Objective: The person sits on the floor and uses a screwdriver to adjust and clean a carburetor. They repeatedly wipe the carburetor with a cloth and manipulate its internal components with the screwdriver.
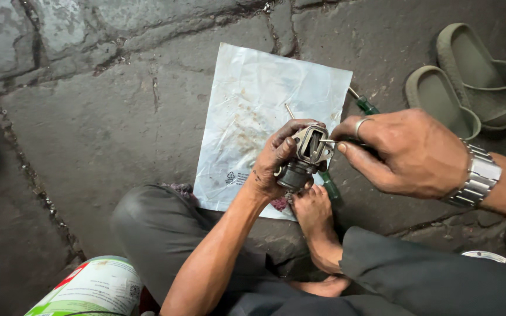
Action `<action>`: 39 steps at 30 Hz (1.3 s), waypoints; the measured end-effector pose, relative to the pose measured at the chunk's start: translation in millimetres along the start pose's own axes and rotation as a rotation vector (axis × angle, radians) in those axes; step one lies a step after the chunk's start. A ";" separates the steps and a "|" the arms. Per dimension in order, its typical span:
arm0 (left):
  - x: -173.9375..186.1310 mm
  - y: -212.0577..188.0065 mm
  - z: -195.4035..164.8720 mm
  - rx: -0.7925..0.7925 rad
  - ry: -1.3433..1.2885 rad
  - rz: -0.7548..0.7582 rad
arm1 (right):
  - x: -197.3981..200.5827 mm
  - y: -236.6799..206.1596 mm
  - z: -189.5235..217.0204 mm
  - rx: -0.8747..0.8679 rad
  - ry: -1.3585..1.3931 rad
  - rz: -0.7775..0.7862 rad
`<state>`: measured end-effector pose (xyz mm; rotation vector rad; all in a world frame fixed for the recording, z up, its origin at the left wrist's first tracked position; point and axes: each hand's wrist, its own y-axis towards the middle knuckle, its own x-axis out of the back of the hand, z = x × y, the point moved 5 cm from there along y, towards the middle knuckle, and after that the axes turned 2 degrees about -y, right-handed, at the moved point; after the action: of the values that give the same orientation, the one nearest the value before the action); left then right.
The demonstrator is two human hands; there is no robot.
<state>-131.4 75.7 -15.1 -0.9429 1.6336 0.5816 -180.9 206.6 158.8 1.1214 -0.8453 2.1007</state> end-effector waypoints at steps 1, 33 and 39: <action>-0.2 -0.2 0.0 -0.005 0.004 -0.009 | -0.8 0.1 1.8 -0.022 -0.026 -0.001; -6.8 -5.9 -2.8 -0.037 0.176 -0.089 | -7.4 19.1 3.5 0.010 -0.128 0.130; 3.6 -2.1 5.8 -0.046 -0.024 -0.151 | -4.5 10.2 9.8 -0.109 -0.256 0.132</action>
<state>-126.7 78.0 -20.0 -1.0793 1.5183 0.5269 -181.8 191.9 156.7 1.3263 -1.1675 2.0137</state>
